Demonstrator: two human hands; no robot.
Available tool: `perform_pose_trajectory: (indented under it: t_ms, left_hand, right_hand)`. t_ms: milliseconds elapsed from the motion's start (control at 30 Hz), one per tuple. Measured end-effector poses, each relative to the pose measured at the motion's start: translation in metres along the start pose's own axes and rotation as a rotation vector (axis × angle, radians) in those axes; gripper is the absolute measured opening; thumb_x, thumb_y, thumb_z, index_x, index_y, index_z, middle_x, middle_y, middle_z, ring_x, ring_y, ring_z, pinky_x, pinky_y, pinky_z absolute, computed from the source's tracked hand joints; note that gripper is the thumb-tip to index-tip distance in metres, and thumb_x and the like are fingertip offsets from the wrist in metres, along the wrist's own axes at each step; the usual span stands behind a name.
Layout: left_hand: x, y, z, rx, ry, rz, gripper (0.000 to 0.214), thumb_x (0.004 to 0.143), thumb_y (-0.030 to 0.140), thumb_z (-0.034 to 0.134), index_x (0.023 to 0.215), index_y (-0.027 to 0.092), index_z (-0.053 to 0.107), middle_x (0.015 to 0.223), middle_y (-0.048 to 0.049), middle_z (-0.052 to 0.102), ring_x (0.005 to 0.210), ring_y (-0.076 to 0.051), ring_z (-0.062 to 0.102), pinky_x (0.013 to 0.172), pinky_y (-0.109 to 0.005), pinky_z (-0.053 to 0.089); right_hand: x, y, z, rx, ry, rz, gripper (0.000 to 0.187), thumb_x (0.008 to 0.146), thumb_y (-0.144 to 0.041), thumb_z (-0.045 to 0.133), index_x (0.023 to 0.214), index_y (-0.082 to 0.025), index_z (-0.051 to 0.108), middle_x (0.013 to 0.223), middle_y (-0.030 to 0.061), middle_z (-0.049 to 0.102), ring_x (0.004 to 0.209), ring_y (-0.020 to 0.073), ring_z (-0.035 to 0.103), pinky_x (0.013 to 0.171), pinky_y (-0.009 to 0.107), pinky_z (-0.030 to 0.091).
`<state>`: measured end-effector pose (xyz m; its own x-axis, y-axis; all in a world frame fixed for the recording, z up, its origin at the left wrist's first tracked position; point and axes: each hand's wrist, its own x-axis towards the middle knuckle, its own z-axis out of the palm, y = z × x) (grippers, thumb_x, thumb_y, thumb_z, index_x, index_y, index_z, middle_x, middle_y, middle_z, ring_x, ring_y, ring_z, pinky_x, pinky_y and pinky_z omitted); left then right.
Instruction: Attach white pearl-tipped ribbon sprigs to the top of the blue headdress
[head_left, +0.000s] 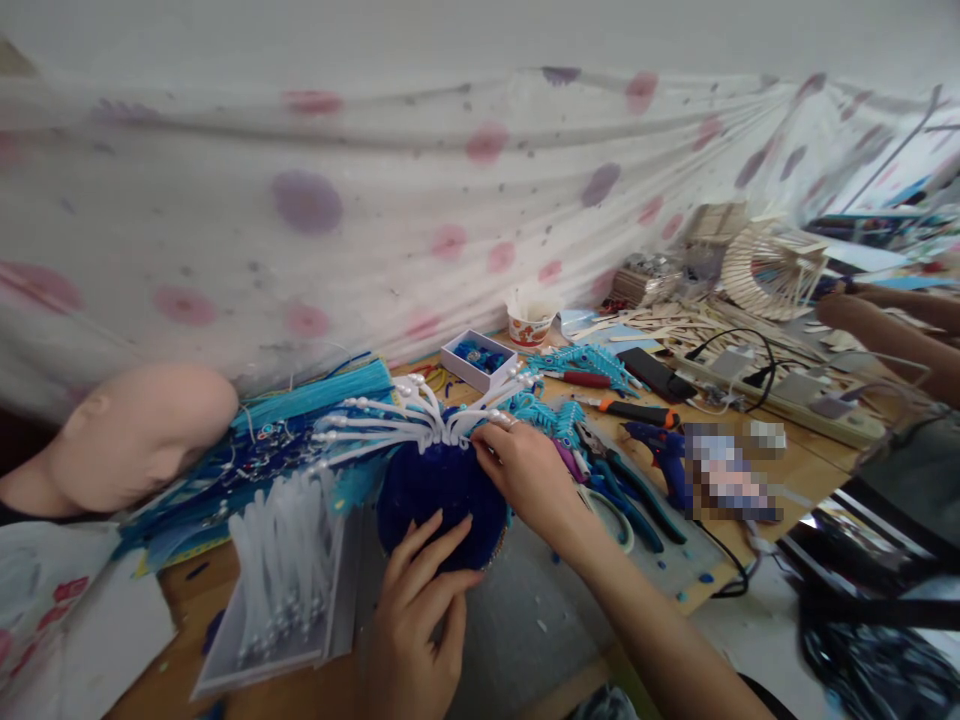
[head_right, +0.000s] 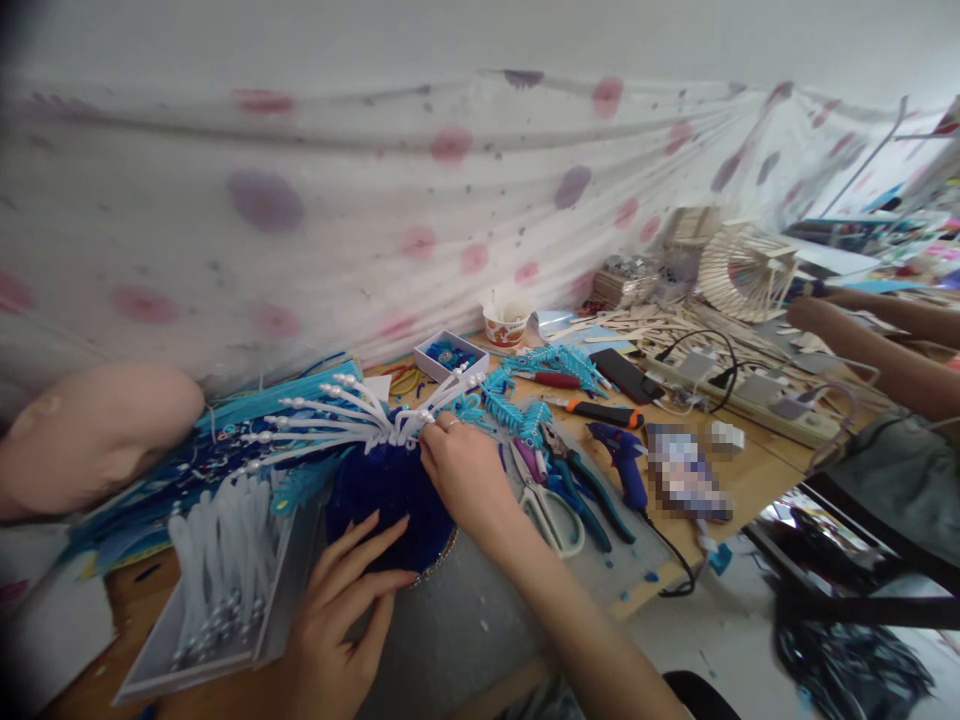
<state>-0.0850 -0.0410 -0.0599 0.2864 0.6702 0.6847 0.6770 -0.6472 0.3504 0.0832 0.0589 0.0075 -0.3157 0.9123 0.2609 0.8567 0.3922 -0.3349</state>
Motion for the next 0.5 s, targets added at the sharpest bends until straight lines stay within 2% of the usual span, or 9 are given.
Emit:
perform_pose_trajectory:
  t_ms: [267, 500]
  left_hand:
    - [0.0, 0.002, 0.0, -0.007, 0.001, -0.019, 0.034, 0.089, 0.0, 0.048, 0.093, 0.027, 0.068, 0.127, -0.0011, 0.072, 0.131, -0.02, 0.053, 0.104, -0.046, 0.047]
    - [-0.004, 0.004, 0.001, 0.003, 0.003, -0.021, 0.033, 0.09, 0.0, 0.048, 0.092, 0.027, 0.067, 0.129, -0.0022, 0.071, 0.133, -0.021, 0.051, 0.103, -0.049, 0.049]
  right_hand:
    - [0.003, -0.002, -0.011, -0.09, -0.094, -0.052, 0.022, 0.101, -0.014, 0.049, 0.103, -0.015, 0.071, 0.103, 0.0113, 0.071, 0.088, 0.0207, 0.066, 0.07, 0.029, 0.04]
    - [0.0, -0.001, -0.017, -0.126, -0.122, -0.103, 0.021, 0.102, -0.016, 0.049, 0.104, -0.015, 0.07, 0.105, 0.0101, 0.071, 0.091, 0.0207, 0.067, 0.07, 0.028, 0.039]
